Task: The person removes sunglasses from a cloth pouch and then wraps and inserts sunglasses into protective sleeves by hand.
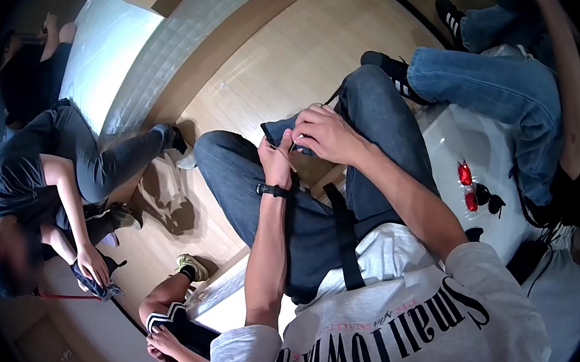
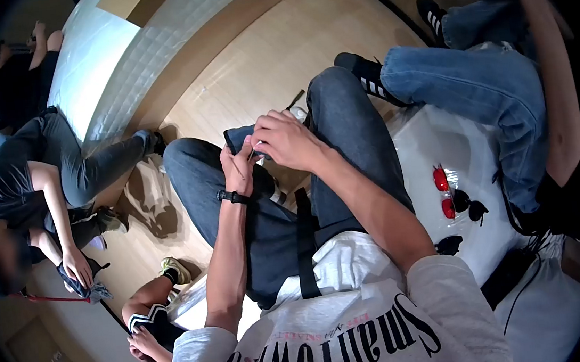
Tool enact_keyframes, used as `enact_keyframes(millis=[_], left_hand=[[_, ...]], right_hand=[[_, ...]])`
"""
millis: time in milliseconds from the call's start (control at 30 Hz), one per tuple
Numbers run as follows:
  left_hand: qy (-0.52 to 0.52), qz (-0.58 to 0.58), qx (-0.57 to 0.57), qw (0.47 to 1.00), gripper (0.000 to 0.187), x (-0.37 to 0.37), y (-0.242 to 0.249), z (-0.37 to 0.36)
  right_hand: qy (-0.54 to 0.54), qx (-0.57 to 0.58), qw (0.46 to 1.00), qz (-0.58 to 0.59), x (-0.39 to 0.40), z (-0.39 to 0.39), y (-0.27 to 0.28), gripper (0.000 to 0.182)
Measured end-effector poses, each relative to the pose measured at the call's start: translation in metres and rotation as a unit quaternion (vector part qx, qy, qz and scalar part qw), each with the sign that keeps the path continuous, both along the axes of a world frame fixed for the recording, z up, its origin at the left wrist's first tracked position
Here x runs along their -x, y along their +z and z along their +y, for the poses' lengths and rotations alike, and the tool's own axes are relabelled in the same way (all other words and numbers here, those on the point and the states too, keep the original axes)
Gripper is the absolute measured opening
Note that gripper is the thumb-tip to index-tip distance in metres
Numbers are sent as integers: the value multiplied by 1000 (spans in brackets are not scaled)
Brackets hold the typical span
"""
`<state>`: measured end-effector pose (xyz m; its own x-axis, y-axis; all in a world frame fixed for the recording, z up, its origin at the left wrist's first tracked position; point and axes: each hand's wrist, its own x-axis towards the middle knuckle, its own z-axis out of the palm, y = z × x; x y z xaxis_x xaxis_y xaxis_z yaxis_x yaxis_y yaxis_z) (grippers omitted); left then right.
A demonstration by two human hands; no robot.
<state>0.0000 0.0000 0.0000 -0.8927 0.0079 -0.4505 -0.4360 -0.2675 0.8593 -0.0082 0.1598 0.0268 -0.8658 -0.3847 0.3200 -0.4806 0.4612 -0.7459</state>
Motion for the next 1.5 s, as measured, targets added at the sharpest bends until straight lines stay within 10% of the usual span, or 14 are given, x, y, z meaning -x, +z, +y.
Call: enact_keyframes(millis=[500, 1500], left_hand=[[3, -34, 24, 999, 5, 1, 1, -2], [108, -22, -178, 978, 11, 9, 19, -4]], right_hand=[[58, -43, 997, -3, -9, -8, 6, 6], [-180, 140, 973, -49, 13, 29, 7, 12]])
